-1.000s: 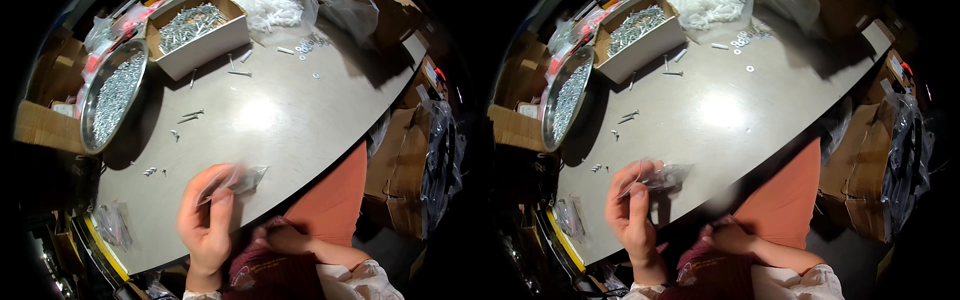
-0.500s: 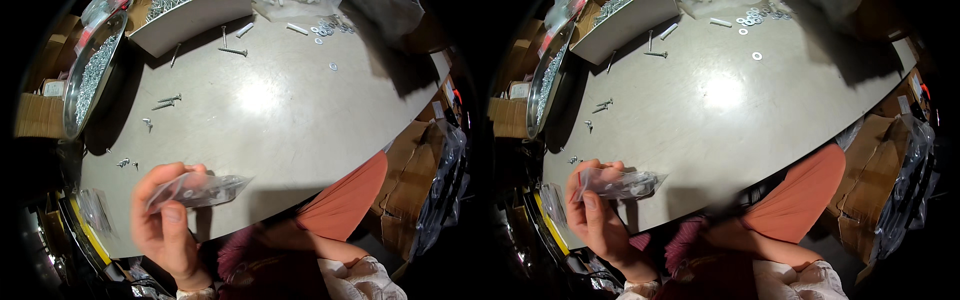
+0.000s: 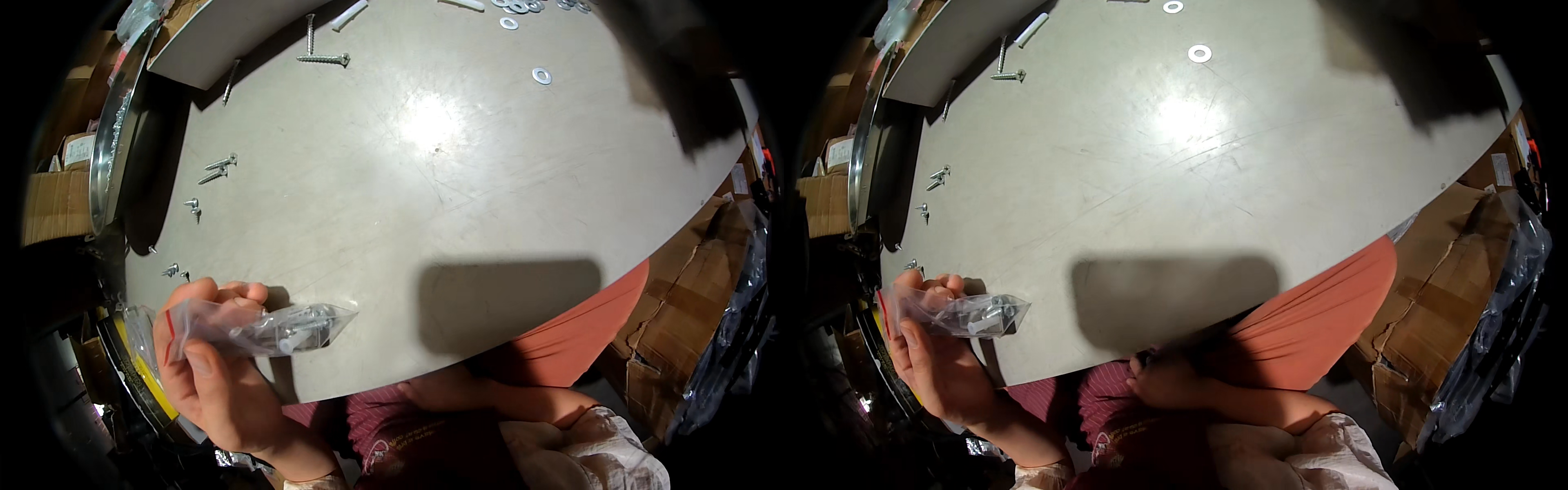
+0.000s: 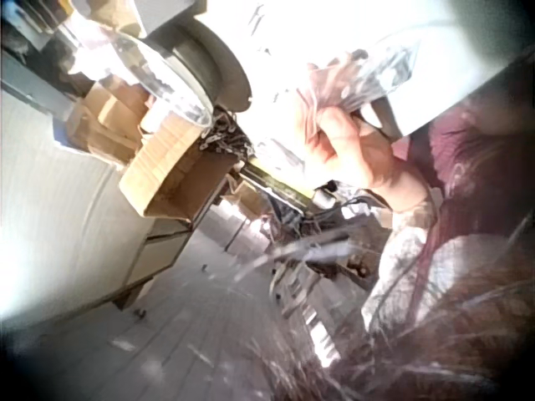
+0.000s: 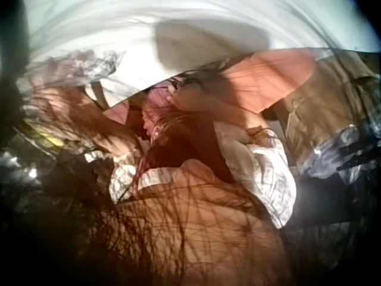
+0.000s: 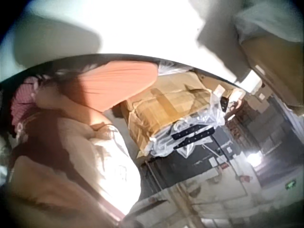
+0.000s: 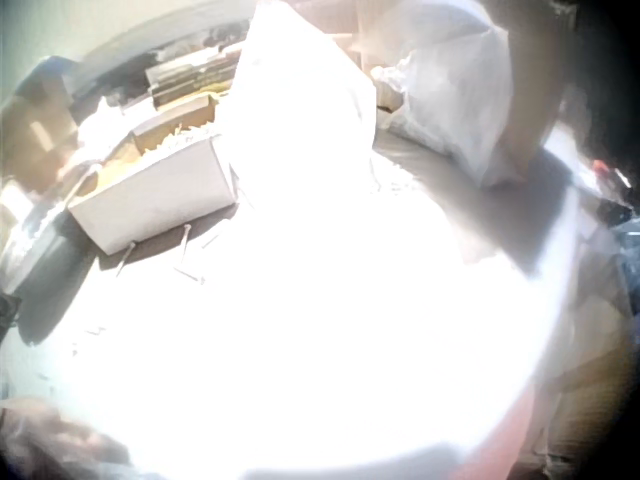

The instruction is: The person sits at a workbench and repeatedly picks up small metal fasteners and washers from a metal bowl and a cardboard box. They place these items into small clear plastic bags, seal the bags, and place them into a black mesh bag. The process is repetitive and involves handling small hardware components one by one.

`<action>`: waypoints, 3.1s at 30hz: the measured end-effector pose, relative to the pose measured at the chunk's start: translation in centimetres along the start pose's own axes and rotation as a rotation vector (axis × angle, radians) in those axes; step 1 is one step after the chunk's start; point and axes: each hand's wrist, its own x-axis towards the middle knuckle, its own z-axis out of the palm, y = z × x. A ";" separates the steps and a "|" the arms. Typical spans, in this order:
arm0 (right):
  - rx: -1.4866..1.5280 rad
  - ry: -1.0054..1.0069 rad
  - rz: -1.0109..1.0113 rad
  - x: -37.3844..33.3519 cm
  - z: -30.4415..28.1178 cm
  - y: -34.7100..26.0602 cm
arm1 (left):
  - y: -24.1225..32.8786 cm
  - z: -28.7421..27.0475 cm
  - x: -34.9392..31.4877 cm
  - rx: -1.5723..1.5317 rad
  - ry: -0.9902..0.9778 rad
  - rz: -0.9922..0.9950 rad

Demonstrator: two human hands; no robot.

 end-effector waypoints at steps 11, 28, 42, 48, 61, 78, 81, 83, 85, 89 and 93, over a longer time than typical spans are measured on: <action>0.222 0.244 0.061 1.2 4.9 0.6 | 0.1 -1.1 0.1 0.020 -0.156 0.094; -0.066 0.357 -0.036 -0.1 -0.5 1.4 | 0.7 -0.5 0.6 -0.212 -0.198 -0.128; -0.030 0.172 0.098 0.2 -1.7 0.4 | 0.7 -1.0 0.4 -0.416 -0.286 -0.124; -0.067 0.169 0.079 0.7 -1.6 0.5 | -0.5 -3.1 0.8 -0.929 -0.140 -0.121; -0.124 0.219 -0.043 -0.6 -3.1 0.8 | -1.2 -5.3 2.9 -1.971 -0.392 -0.485; -0.129 0.340 -0.013 -3.3 -5.8 1.3 | -2.0 -5.4 3.0 -2.034 -0.294 -0.578; -0.085 0.434 -0.103 -4.4 -9.5 -0.7 | -1.7 -4.7 3.0 -1.794 -0.169 -0.550; -0.016 0.567 -0.215 -5.8 -13.3 -3.4 | -0.8 -4.2 2.3 -1.341 -0.120 -0.412; 0.113 0.814 -0.315 -7.2 -16.8 -5.9 | -1.3 -3.8 1.4 -0.939 -0.145 -0.181; -0.025 1.206 -0.360 -7.9 -23.3 -7.0 | -0.4 -2.2 0.3 -0.478 -0.113 0.036; -0.578 1.319 -0.127 -4.1 -28.8 -4.3 | -0.3 -1.5 0.3 -0.394 -0.138 0.079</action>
